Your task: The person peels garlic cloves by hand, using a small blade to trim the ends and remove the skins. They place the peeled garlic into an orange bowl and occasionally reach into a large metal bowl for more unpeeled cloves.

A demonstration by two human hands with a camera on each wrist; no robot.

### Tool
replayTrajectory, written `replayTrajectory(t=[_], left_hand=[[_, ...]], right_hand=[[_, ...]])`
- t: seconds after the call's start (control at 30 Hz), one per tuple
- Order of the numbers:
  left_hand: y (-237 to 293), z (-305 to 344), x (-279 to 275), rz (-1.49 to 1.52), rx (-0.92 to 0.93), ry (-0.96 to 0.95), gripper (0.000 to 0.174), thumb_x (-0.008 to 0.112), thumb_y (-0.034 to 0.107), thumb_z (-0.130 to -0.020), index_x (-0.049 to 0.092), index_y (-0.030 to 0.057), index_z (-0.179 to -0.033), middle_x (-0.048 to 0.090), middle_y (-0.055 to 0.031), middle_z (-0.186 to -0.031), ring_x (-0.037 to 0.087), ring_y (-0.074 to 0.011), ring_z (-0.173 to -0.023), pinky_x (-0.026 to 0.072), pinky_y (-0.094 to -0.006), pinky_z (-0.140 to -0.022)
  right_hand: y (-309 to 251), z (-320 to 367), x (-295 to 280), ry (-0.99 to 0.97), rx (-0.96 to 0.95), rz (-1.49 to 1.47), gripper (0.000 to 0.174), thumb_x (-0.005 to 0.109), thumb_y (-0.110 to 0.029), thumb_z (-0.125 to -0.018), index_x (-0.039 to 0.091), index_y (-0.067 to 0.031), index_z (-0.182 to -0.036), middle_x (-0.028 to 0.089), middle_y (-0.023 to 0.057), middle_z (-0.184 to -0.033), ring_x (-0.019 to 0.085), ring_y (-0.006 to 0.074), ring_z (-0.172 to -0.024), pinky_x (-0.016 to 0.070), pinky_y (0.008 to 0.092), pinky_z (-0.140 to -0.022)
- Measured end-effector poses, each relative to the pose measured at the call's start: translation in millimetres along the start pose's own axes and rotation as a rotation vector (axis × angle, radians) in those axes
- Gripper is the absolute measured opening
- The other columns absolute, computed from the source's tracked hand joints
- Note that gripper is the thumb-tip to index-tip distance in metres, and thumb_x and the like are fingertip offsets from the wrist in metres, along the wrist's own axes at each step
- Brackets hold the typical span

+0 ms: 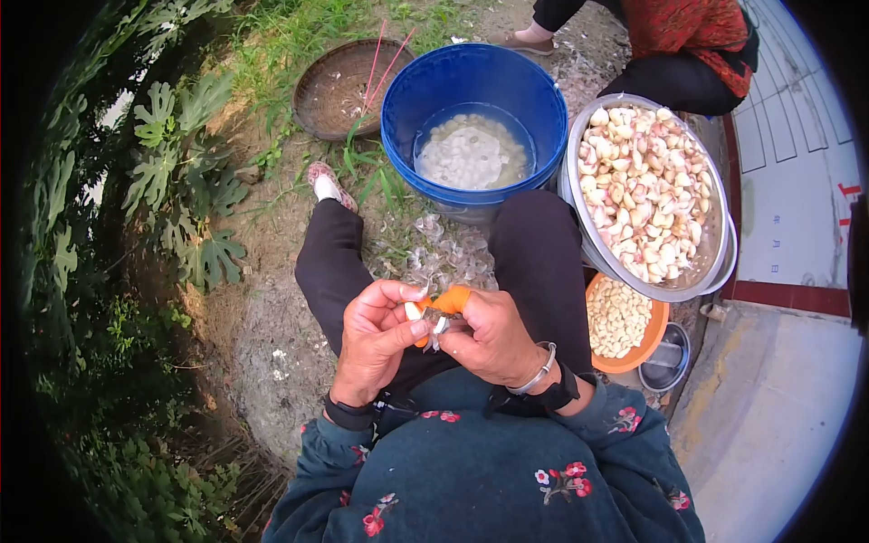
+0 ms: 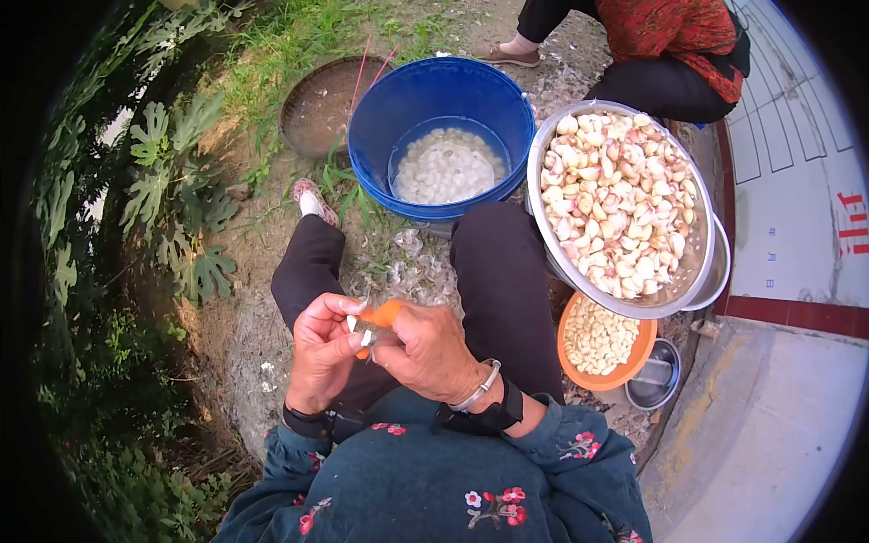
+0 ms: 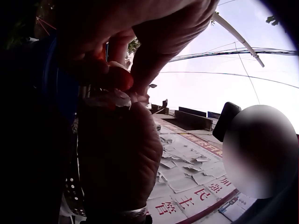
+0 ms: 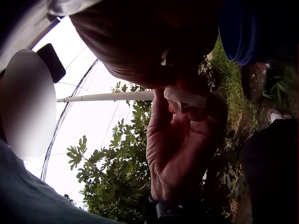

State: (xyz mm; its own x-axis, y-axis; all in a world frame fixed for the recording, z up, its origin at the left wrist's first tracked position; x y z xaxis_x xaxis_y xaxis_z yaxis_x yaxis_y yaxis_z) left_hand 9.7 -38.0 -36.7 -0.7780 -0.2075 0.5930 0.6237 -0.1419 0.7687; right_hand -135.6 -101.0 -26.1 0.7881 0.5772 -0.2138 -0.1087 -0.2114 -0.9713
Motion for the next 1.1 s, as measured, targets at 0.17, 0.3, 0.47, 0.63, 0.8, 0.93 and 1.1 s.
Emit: replayTrajectory(t=[0.17, 0.3, 0.47, 0.63, 0.8, 0.93, 1.1], left_hand=[[1.5, 3.0, 0.2, -0.006, 0.028, 0.018, 0.033, 0.065, -0.01, -0.077, 0.054, -0.0019, -0.107, 0.062, -0.0108, -0.101, 0.063, -0.0162, -0.092, 0.0527, -0.0291, -0.079], [4.8, 5.2, 3.1, 0.008, 0.058, 0.006, 0.033, 0.06, -0.012, -0.075, 0.054, -0.0024, -0.107, 0.062, -0.0107, -0.101, 0.063, -0.0163, -0.091, 0.0521, -0.0294, -0.078], [6.4, 9.0, 3.1, -0.051, 0.11, 0.04, 0.035, 0.056, -0.009, -0.073, 0.055, -0.0035, -0.108, 0.063, -0.0117, -0.102, 0.063, -0.0177, -0.091, 0.0506, -0.0296, -0.079], [0.5, 10.9, -16.9, 0.036, 0.122, 0.008, 0.043, 0.057, -0.005, -0.071, 0.054, -0.003, -0.113, 0.063, -0.015, -0.104, 0.063, -0.0231, -0.096, 0.049, -0.0354, -0.086], [9.1, 12.7, -12.9, 0.23, 0.119, 0.03, 0.048, 0.06, -0.003, -0.075, 0.052, -0.0024, -0.122, 0.063, -0.0194, -0.11, 0.062, -0.0232, -0.096, 0.0473, -0.0349, -0.087], [18.6, 1.0, -14.0, 0.12, 0.151, 0.008, 0.05, 0.06, -0.002, -0.078, 0.048, -0.0026, -0.127, 0.062, -0.0212, -0.113, 0.062, -0.0212, -0.092, 0.0488, -0.0324, -0.083], [43.1, -46.1, 4.2, -0.189, 0.225, 0.045, 0.051, 0.059, -0.005, -0.08, 0.046, -0.0028, -0.13, 0.062, -0.0196, -0.112, 0.063, -0.0181, -0.089, 0.0518, -0.0291, -0.08]], right_hand=[[-5.5, 0.8, 1.0, -0.024, 0.072, -0.082, 0.016, 0.064, -0.009, -0.073, 0.06, -0.0021, -0.086, 0.061, 0.0125, -0.069, 0.062, 0.0306, -0.061, 0.0471, 0.0375, -0.054], [-3.0, 4.4, 6.5, -0.012, 0.072, -0.068, 0.017, 0.064, -0.009, -0.073, 0.059, -0.0017, -0.087, 0.06, 0.0127, -0.067, 0.062, 0.0304, -0.06, 0.0465, 0.0373, -0.054], [-0.4, 7.4, 7.4, 0.093, 0.039, -0.095, 0.013, 0.067, -0.004, -0.08, 0.06, 0.0006, -0.09, 0.054, 0.0015, -0.061, 0.048, 0.0053, -0.048, 0.0355, 0.0235, -0.044], [-3.6, 7.7, 0.9, 0.101, 0.168, -0.206, 0.013, 0.068, -0.008, -0.082, 0.06, -0.0009, -0.089, 0.052, 0.0004, -0.058, 0.048, 0.0062, -0.05, 0.0376, 0.0248, -0.047], [15.4, 4.2, 1.1, 0.282, 0.252, -0.451, 0.009, 0.067, -0.006, -0.085, 0.061, -0.0013, -0.089, 0.049, -0.0067, -0.06, 0.039, -0.0011, -0.056, 0.0318, 0.0189, -0.048], [49.9, -5.9, -2.3, 0.189, 0.293, -0.211, 0.031, 0.069, -0.011, -0.079, 0.059, -0.0007, -0.107, 0.058, 0.0026, -0.066, 0.053, 0.0109, -0.057, 0.042, 0.0274, -0.053], [60.2, -13.8, -2.4, -0.019, 0.355, 0.247, 0.055, 0.064, -0.012, -0.07, 0.05, -0.0052, -0.123, 0.067, 0.0148, -0.086, 0.064, 0.0351, -0.08, 0.0502, 0.0433, -0.073]])
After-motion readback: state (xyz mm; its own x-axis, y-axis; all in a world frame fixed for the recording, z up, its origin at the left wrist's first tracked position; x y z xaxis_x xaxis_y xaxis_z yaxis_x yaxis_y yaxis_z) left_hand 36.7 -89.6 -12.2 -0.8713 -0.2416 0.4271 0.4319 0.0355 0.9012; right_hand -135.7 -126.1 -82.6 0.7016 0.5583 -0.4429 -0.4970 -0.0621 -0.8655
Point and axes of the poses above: each hand's wrist, its own z-axis away from the middle knuckle, its own x-axis out of the palm, y = z × x, the point moved 3 cm from there along -z, towards the middle knuckle
